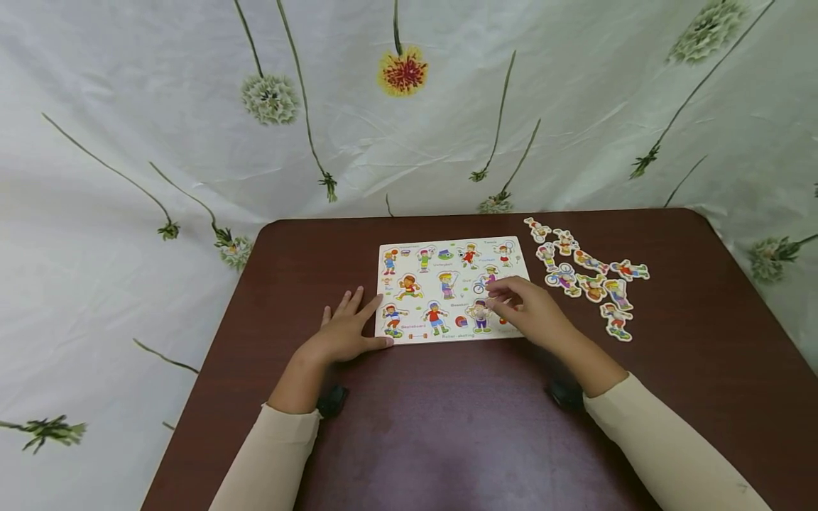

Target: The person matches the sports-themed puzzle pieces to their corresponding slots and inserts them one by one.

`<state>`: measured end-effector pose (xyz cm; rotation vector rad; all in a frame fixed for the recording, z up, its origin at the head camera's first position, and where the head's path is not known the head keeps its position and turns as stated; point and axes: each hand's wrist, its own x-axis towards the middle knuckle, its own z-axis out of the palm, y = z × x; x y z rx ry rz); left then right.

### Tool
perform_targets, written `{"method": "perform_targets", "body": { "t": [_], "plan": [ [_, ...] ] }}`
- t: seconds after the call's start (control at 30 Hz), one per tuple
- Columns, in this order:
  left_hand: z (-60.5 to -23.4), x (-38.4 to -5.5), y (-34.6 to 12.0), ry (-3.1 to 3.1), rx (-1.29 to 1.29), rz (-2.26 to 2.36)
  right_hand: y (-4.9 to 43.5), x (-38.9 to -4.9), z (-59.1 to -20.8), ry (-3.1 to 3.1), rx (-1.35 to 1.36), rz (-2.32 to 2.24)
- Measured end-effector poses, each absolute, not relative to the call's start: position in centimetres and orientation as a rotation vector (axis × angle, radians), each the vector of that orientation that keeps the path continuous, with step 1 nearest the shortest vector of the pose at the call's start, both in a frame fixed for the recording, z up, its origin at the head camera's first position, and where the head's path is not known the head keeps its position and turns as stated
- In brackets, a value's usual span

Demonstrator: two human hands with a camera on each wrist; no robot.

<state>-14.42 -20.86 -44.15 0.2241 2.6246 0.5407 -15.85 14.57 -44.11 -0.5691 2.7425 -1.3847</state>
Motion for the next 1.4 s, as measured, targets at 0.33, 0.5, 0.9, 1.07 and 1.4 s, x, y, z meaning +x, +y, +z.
{"method": "perform_targets", "body": {
  "t": [0.33,0.5,0.9,1.07,1.4],
  "plan": [
    [-44.1,-14.3,-20.9,2.620,0.222,0.544,17.4,-14.8,-44.3,2.779,-0.466,-1.406],
    [-44.1,-14.4,-20.9,2.621,0.219,0.540,19.3,-14.4,-44.6,2.831,-0.433,-1.390],
    [-43.9,-14.4,-20.9,2.620,0.224,0.539,23.7,-13.3,-44.1,2.919,-0.378,-1.442],
    [-44.0,-14.4,-21.0,2.620,0.228,0.533,25.5,-12.7,-43.6,2.974,-0.307,-1.363],
    [-44.1,-14.4,-21.1,2.626,0.231,0.525,29.2,-12.6,-42.6,3.088,-0.240,-1.042]
  ]
}}
